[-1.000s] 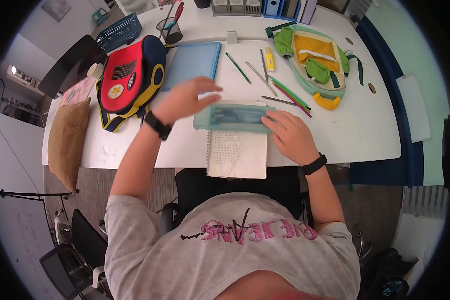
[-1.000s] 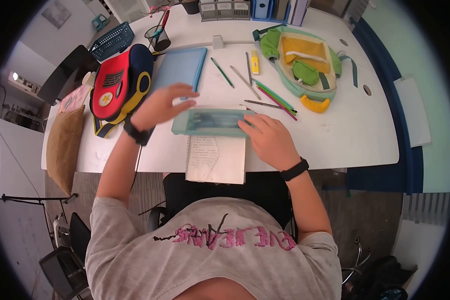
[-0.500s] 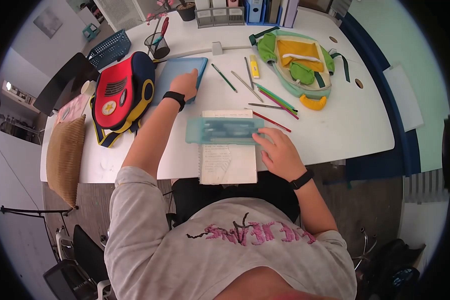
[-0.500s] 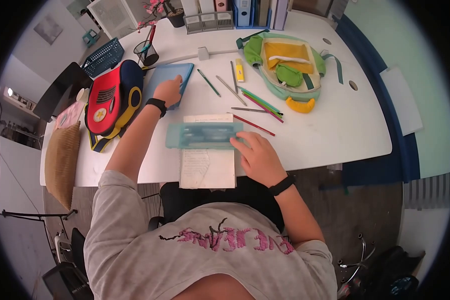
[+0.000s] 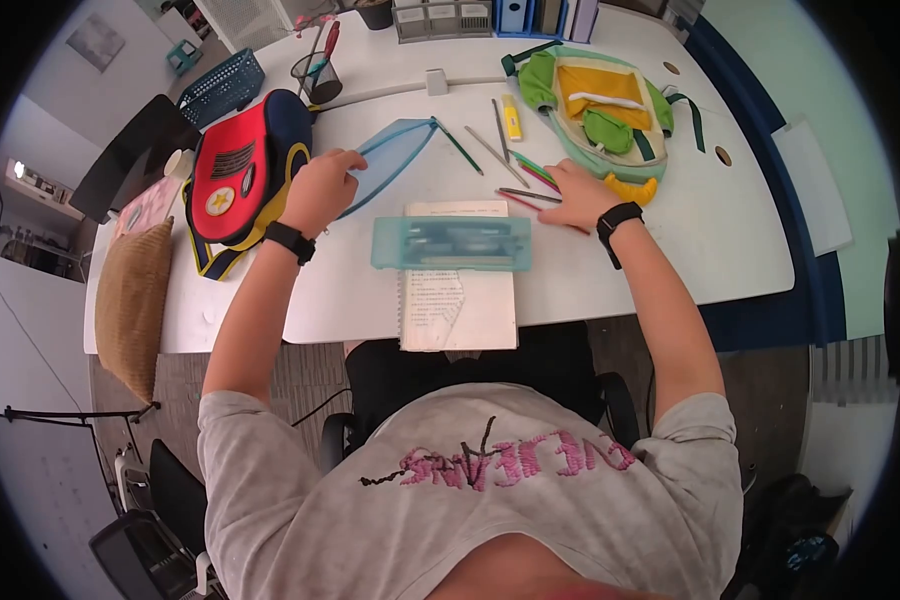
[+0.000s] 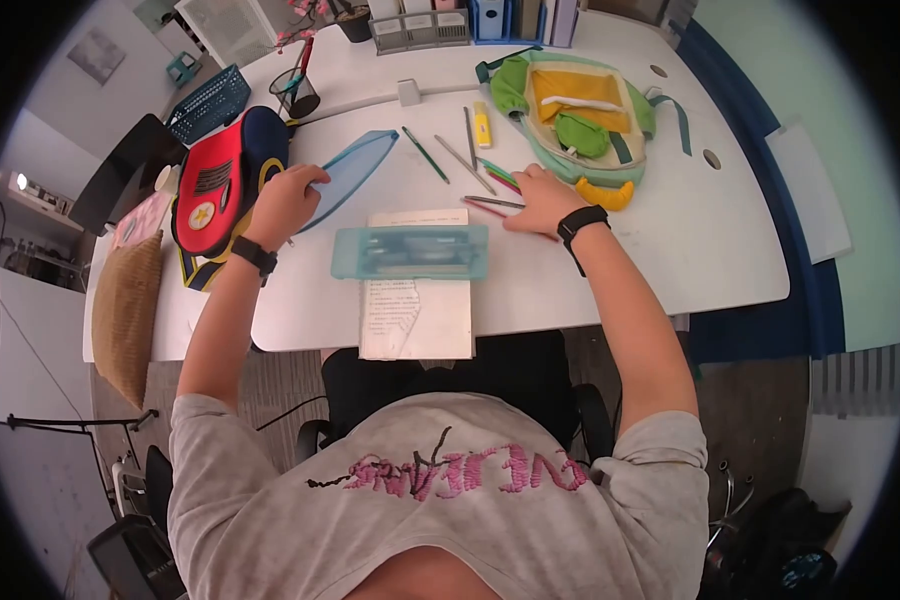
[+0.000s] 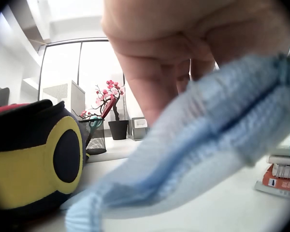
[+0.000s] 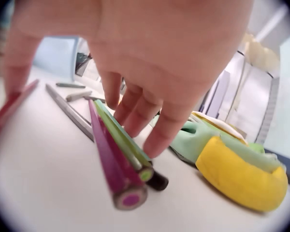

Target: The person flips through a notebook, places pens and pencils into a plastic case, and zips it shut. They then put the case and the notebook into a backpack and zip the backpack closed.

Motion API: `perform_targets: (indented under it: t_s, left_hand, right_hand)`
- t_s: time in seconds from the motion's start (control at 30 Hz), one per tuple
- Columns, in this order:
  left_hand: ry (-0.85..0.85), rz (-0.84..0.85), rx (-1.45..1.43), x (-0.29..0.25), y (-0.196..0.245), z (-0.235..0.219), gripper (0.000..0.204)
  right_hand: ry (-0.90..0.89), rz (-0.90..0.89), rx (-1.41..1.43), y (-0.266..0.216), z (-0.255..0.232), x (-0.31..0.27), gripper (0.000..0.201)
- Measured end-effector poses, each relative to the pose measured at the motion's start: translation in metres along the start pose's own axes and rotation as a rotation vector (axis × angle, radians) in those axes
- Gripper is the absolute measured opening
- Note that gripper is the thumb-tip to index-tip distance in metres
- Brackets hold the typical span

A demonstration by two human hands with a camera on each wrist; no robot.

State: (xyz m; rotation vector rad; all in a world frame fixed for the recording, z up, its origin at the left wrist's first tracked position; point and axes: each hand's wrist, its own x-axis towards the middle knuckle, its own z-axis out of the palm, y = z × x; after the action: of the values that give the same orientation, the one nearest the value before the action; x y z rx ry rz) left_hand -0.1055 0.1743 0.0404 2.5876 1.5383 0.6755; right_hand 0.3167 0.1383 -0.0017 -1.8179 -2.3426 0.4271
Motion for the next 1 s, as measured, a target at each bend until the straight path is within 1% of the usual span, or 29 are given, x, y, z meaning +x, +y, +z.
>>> perform_targets:
  t_s: [0.03,0.07,0.13,0.17,0.2,0.23,0.27,0.3,0.37,0.4,0.43,0.47,0.5,0.53,0.57,0.67,0.7,0.73,0.77,0.8,0.83,0.87,0.93,0.97,1.0]
  left_hand:
    - [-0.005,-0.013,-0.016,-0.006,0.001,0.003,0.028]
    - [-0.007,-0.019,-0.016,-0.010,0.001,0.005,0.028]
    - [-0.079,-0.032,0.039,-0.015,0.002,0.006,0.031]
    - [-0.080,-0.033,0.039,-0.017,0.002,0.008,0.031]
    - [-0.125,-0.022,0.052,-0.018,0.001,0.011,0.031]
    - [-0.170,-0.010,0.064,-0.018,0.001,0.012,0.032]
    - [-0.172,-0.007,0.064,-0.018,0.001,0.013,0.032]
    - [-0.190,-0.009,0.064,-0.017,0.001,0.014,0.032]
    - [-0.208,-0.011,0.062,-0.013,0.004,0.013,0.032]
    - [-0.243,-0.050,0.079,-0.010,0.005,0.012,0.032]
    - [-0.277,-0.090,0.095,-0.008,0.006,0.011,0.033]
    - [-0.276,-0.096,0.091,-0.004,0.006,0.011,0.033]
    - [-0.282,-0.144,0.140,0.000,0.005,0.012,0.033]
    - [-0.289,-0.192,0.189,0.004,0.003,0.013,0.033]
    - [-0.292,-0.196,0.186,0.008,0.002,0.013,0.033]
    - [-0.317,-0.216,0.203,0.021,-0.003,0.018,0.030]
    - [-0.319,-0.199,0.240,0.025,-0.003,0.021,0.025]
    - [-0.320,-0.182,0.277,0.031,-0.005,0.025,0.021]
    - [-0.321,-0.183,0.277,0.035,-0.010,0.036,0.021]
    - [-0.251,-0.126,0.363,0.039,-0.017,0.051,0.017]
    - [-0.181,-0.068,0.448,0.044,-0.017,0.057,0.014]
    - [-0.181,-0.071,0.447,0.049,-0.018,0.061,0.014]
    - [0.114,0.478,0.657,0.060,-0.015,0.070,0.019]
    - [0.113,0.478,0.652,0.066,-0.018,0.079,0.019]
    - [0.083,0.587,0.593,0.075,-0.022,0.089,0.028]
  right_hand:
    - [-0.083,0.006,-0.039,-0.009,-0.004,0.004,0.062]
    - [-0.089,0.003,-0.039,-0.014,-0.001,0.008,0.062]
    - [-0.058,0.052,-0.089,-0.018,0.006,0.018,0.048]
    - [-0.030,0.035,-0.145,-0.017,0.012,0.023,0.040]
    - [-0.030,0.036,-0.144,-0.015,0.014,0.027,0.040]
    - [-0.087,0.070,-0.174,-0.019,0.012,0.029,0.039]
    - [-0.144,0.105,-0.205,-0.022,0.010,0.031,0.038]
    - [-0.144,0.107,-0.204,-0.023,0.008,0.033,0.038]
    - [-0.249,0.102,-0.233,-0.023,0.005,0.036,0.031]
    - [-0.250,0.103,-0.235,-0.019,0.008,0.038,0.031]
    - [-0.214,0.074,-0.240,-0.016,0.011,0.039,0.028]
    - [-0.180,0.043,-0.245,-0.014,0.013,0.042,0.026]
    - [-0.185,0.038,-0.249,-0.010,0.013,0.048,0.026]
    - [-0.078,0.000,-0.118,-0.013,0.005,0.052,0.025]
    - [0.029,-0.035,0.015,-0.018,-0.005,0.055,0.024]
    - [0.040,-0.028,0.044,-0.048,-0.029,0.077,0.026]
    - [-0.024,-0.088,0.086,-0.044,-0.019,0.091,0.036]
    - [-0.026,-0.089,0.086,-0.051,-0.014,0.096,0.036]
    - [-0.132,-0.122,-0.038,-0.061,-0.010,0.101,0.037]
    - [-0.236,-0.154,-0.162,-0.068,-0.005,0.106,0.039]
    - [-0.220,-0.127,-0.144,-0.073,0.003,0.112,0.037]
    - [-0.221,-0.129,-0.145,-0.071,0.006,0.116,0.037]
    - [-0.277,-0.085,-0.191,-0.070,0.006,0.115,0.034]
    - [-0.282,-0.082,-0.193,-0.069,0.004,0.113,0.034]
    - [-0.266,-0.073,-0.194,-0.068,0.002,0.110,0.033]
